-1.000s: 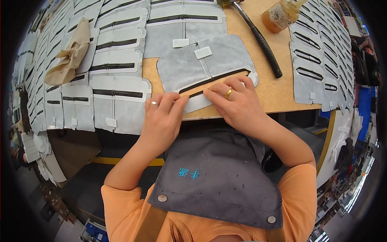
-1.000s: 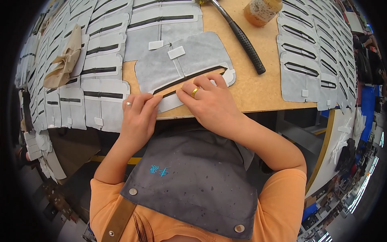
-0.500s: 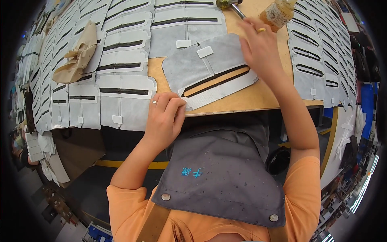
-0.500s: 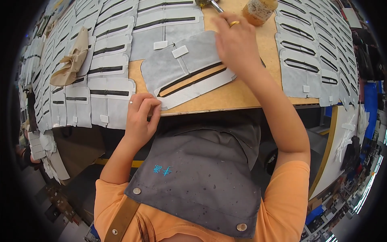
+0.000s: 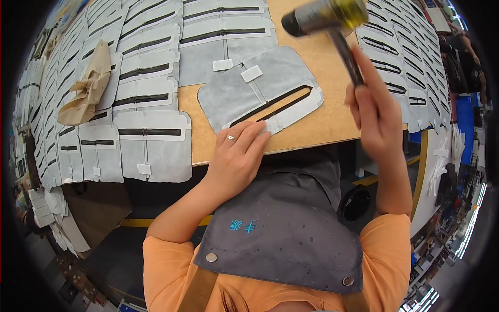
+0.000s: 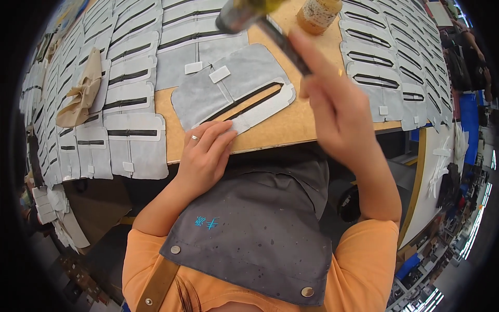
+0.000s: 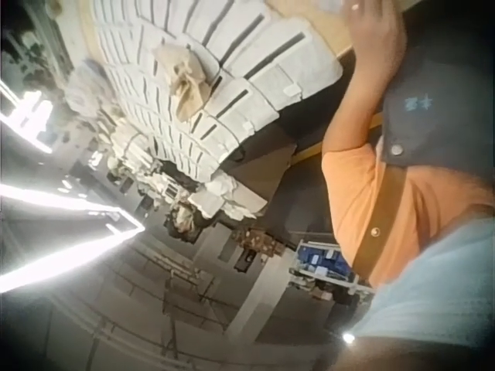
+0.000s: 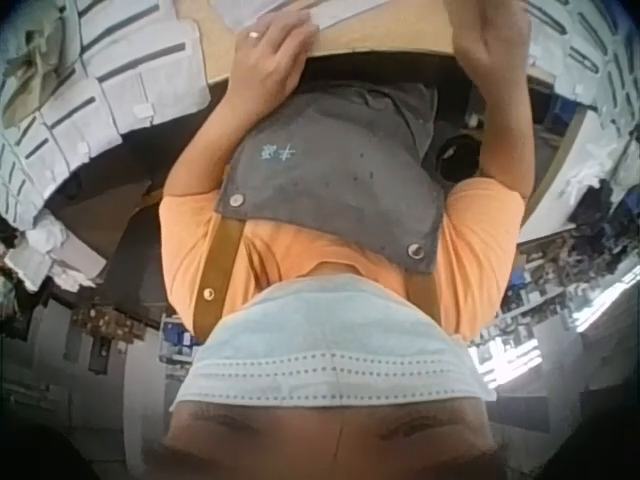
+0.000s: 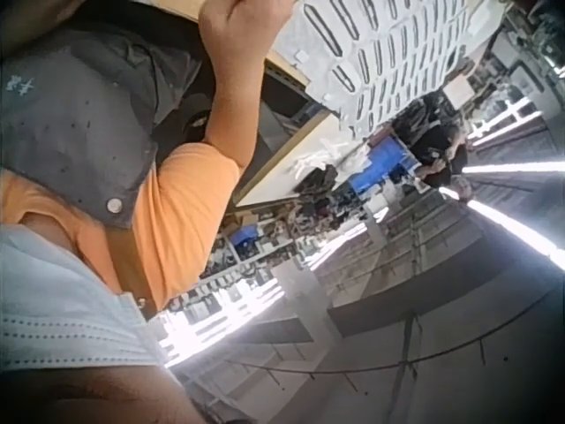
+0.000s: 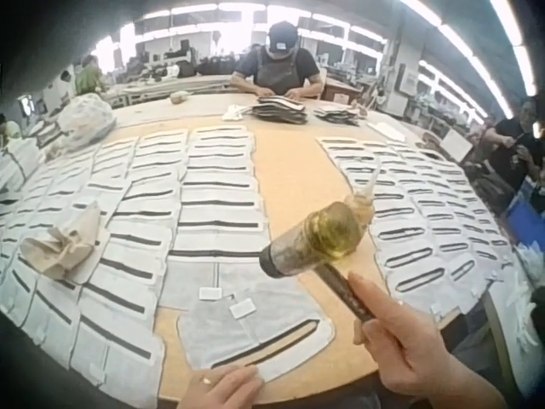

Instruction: The recorder is gluing and assembling leather components for wallets or pouches at a factory workstation.

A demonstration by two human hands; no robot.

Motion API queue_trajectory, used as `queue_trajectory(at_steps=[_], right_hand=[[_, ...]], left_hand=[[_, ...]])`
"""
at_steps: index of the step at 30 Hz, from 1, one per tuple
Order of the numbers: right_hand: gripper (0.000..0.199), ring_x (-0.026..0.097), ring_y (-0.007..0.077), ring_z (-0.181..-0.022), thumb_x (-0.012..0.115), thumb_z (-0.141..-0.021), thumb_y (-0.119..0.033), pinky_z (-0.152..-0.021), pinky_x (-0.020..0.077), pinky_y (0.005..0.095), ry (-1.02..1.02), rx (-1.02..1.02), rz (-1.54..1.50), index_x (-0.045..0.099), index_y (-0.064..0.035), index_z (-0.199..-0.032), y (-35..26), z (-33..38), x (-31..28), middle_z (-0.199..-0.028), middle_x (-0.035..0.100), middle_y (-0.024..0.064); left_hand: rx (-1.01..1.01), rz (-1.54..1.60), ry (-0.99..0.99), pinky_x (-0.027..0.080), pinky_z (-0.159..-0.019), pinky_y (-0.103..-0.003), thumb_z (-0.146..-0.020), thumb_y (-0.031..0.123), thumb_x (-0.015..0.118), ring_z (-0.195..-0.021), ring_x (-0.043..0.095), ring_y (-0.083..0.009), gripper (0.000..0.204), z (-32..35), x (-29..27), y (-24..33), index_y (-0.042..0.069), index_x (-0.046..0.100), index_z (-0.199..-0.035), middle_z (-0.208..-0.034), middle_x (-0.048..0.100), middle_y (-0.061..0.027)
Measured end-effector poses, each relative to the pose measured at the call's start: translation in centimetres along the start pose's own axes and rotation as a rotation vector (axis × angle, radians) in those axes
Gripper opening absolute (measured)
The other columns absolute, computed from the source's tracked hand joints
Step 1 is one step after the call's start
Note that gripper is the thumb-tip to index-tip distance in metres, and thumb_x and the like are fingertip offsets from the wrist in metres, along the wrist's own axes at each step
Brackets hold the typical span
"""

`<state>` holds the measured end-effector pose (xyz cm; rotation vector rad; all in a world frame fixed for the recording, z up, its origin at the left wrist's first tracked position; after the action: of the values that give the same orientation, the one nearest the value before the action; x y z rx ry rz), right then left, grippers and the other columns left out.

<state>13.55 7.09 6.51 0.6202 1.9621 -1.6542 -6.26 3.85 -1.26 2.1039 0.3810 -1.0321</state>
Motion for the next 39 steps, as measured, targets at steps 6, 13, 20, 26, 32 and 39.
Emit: queue_trajectory(at_steps=[6,13,20,26,32,39], right_hand=[[0.069,0.049,0.0234,-0.052,0.057,-0.080,0.006,-0.051,0.0446,0.0376,-0.337,-0.124,0.462,0.049,-0.0228,-0.142,3.7,6.4,4.9,-0.065,0.043,0.0089],[0.062,0.061,0.0288,-0.059,0.054,-0.080,0.011,-0.051,0.0478,0.0326,0.110,-0.475,0.156,0.045,-0.0001,-0.140,-0.3,6.4,1.6,-0.089,0.065,0.0201],[0.066,0.051,0.0253,-0.049,0.058,-0.086,-0.003,-0.046,0.0432,0.0362,-0.122,-0.248,0.432,0.041,-0.0249,-0.146,2.5,2.7,4.2,-0.067,0.050,0.0098],[0.049,0.062,0.0277,-0.082,0.054,-0.088,-0.004,-0.071,0.0497,0.0403,0.227,-0.060,0.291,0.052,-0.0148,-0.136,4.9,-5.2,2.8,-0.096,0.060,0.0136],[0.054,0.041,0.0223,-0.132,0.056,-0.081,-0.003,-0.114,0.0227,0.0459,0.149,-0.289,1.164,0.049,-0.0109,-0.135,5.5,-7.7,0.6,-0.137,0.050,0.0062],[0.053,0.026,0.0169,-0.143,0.057,-0.084,-0.012,-0.122,0.0000,0.0474,0.106,-0.524,1.706,0.046,-0.0195,-0.135,8.9,-10.3,0.5,-0.145,0.043,-0.0051]], left_hand=[[0.011,-0.069,-0.048,0.042,-0.084,-0.035,-0.078,0.002,0.068,-0.103,0.060,-0.0237,0.029,-0.5,1.1,0.0,0.006,0.064,-0.106,-0.115,0.063,-0.0060],[-0.002,-0.062,-0.040,0.041,-0.081,-0.035,-0.077,0.004,0.069,-0.102,0.060,-0.0228,0.030,0.1,0.7,0.2,0.007,0.065,-0.107,-0.113,0.063,-0.0046],[0.031,-0.139,-0.050,0.041,-0.082,-0.034,-0.077,0.005,0.070,-0.100,0.059,-0.0222,0.032,0.0,0.6,0.2,0.008,0.065,-0.108,-0.109,0.064,-0.0033],[0.092,-0.143,-0.051,0.039,-0.084,-0.035,-0.076,0.005,0.070,-0.095,0.059,-0.0221,0.030,0.0,-0.4,-0.1,0.009,0.065,-0.106,-0.098,0.065,-0.0028],[-0.024,-0.176,-0.011,0.038,-0.085,-0.038,-0.076,0.007,0.070,-0.090,0.056,-0.0238,0.029,0.7,-2.3,-1.6,0.008,0.065,-0.105,-0.094,0.061,-0.0041],[0.054,-0.399,-0.069,0.037,-0.095,-0.037,-0.082,0.014,0.066,-0.112,0.056,-0.0196,0.039,-0.3,0.0,-0.7,0.005,0.062,-0.119,-0.129,0.059,-0.0062]])
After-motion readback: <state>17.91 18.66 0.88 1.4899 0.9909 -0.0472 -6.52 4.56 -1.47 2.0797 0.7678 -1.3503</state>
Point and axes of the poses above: each hand's wrist, its own z-axis away from the middle knuckle, its own x-axis out of the palm, y = z × x, the point moved 8 cm from there along -z, towards the middle knuckle
